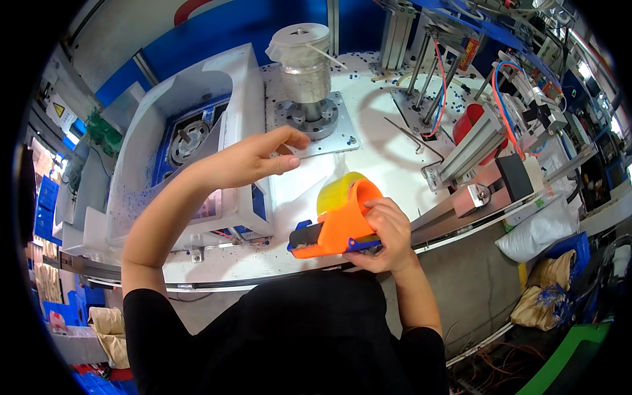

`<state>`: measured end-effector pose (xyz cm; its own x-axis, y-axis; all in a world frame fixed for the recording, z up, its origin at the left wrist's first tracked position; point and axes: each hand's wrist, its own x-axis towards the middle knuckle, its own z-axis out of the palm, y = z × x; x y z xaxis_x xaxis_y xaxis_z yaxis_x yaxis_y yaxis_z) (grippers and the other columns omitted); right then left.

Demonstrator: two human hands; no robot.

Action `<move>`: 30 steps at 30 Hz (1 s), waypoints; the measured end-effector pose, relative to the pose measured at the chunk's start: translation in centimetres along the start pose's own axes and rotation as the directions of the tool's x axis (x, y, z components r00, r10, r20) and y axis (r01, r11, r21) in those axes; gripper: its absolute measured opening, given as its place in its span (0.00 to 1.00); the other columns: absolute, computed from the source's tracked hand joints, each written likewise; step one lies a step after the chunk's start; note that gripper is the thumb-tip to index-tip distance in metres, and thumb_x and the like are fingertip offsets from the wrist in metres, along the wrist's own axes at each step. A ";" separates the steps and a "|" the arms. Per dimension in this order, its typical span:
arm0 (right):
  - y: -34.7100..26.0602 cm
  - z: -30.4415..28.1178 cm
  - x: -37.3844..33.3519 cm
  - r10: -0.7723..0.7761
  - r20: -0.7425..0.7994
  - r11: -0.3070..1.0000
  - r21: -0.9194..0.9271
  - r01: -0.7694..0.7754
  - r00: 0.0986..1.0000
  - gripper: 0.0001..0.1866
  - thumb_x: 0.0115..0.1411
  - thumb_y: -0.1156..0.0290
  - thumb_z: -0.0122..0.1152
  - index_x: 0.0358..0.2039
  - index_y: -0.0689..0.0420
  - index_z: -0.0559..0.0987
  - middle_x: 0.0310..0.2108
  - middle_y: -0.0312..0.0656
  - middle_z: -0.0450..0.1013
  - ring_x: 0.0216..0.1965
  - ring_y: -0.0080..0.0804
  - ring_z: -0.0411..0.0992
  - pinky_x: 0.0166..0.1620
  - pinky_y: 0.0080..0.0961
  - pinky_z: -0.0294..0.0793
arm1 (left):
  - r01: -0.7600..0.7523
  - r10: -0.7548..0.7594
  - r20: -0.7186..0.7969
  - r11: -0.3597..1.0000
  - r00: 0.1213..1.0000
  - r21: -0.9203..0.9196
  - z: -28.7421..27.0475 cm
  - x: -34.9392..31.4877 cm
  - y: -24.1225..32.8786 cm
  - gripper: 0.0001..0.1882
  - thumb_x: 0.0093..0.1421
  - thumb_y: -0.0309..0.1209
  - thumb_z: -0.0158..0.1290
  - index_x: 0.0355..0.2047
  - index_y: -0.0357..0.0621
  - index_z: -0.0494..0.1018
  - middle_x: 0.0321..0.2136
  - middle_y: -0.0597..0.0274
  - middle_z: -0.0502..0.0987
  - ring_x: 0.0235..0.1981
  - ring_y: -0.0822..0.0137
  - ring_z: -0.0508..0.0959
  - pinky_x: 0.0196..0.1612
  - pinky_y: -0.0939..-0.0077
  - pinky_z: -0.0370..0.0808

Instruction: The person places a white plastic sheet over a cylindrical machine component and secures it with tape. They then use a tape dispenser to apply tape to the component and a blue plastic part. Finally, the person puts on a pair of gloves.

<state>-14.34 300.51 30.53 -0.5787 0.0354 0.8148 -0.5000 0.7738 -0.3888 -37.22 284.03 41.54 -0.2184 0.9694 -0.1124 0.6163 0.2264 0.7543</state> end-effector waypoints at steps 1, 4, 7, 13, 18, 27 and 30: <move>-0.1 -0.1 0.1 -0.008 -0.003 1.000 0.019 0.008 1.000 0.22 0.35 0.63 0.74 0.26 0.60 0.71 0.20 0.43 0.70 0.22 0.41 0.70 0.42 0.39 0.74 | 0.005 -0.005 -0.017 1.000 1.000 -0.008 0.3 0.3 -0.7 0.31 0.65 0.52 0.45 0.56 0.38 0.64 0.51 0.43 0.71 0.53 0.53 0.72 0.56 0.65 0.69; -0.5 -0.2 0.4 -0.047 -0.009 0.997 0.056 0.047 0.999 0.21 0.38 0.62 0.72 0.27 0.59 0.71 0.20 0.42 0.70 0.21 0.39 0.70 0.42 0.39 0.74 | 0.218 -0.195 0.110 0.942 0.974 -0.254 0.7 1.5 -1.9 0.32 0.67 0.53 0.40 0.61 0.41 0.61 0.56 0.47 0.67 0.57 0.56 0.68 0.58 0.65 0.67; -1.1 -0.4 0.5 -0.088 0.027 0.991 0.104 0.085 0.996 0.21 0.41 0.62 0.72 0.28 0.60 0.71 0.21 0.41 0.70 0.22 0.38 0.70 0.42 0.39 0.74 | 0.299 -0.219 0.244 0.879 0.945 -0.371 1.9 2.7 -2.7 0.36 0.66 0.57 0.38 0.61 0.40 0.61 0.57 0.49 0.66 0.58 0.55 0.67 0.59 0.65 0.67; -1.7 -0.3 0.8 -0.118 0.026 0.982 0.154 0.112 0.993 0.22 0.41 0.63 0.72 0.30 0.60 0.71 0.21 0.41 0.71 0.22 0.39 0.71 0.42 0.38 0.75 | 0.193 0.005 0.351 0.828 0.936 -0.526 2.6 3.6 -1.4 0.22 0.63 0.45 0.50 0.50 0.43 0.69 0.46 0.58 0.73 0.50 0.68 0.71 0.56 0.72 0.68; -1.1 0.0 0.8 -0.059 0.038 0.994 0.098 0.055 0.998 0.25 0.39 0.61 0.74 0.32 0.60 0.71 0.23 0.42 0.71 0.24 0.41 0.71 0.38 0.37 0.73 | 0.043 -0.019 0.064 0.912 0.998 -0.407 2.6 2.4 -0.2 0.07 0.57 0.30 0.58 0.33 0.39 0.76 0.28 0.65 0.78 0.31 0.73 0.76 0.37 0.77 0.73; 1.3 1.4 0.4 0.491 0.012 0.854 -0.202 -0.479 0.871 0.29 0.37 0.61 0.74 0.38 0.60 0.72 0.28 0.45 0.74 0.28 0.39 0.75 0.33 0.30 0.74 | -0.078 0.150 -0.515 0.984 0.844 0.160 -3.6 -4.7 5.5 0.02 0.56 0.21 0.57 0.29 0.35 0.75 0.24 0.65 0.76 0.28 0.76 0.75 0.35 0.81 0.72; 1.0 2.5 1.1 0.402 -0.046 0.877 -0.267 -0.399 0.915 0.29 0.36 0.61 0.75 0.37 0.60 0.72 0.27 0.45 0.74 0.28 0.41 0.74 0.33 0.31 0.74 | -0.099 0.238 -0.559 0.958 0.795 0.268 -3.8 -6.2 6.7 0.03 0.55 0.20 0.58 0.28 0.34 0.74 0.24 0.64 0.77 0.28 0.76 0.75 0.34 0.81 0.73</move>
<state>-17.10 299.76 29.93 -0.7005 0.3725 0.6087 -0.0360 0.8334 -0.5515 -34.58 279.14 49.73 -0.4495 0.7708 0.4515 0.8149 0.1468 0.5607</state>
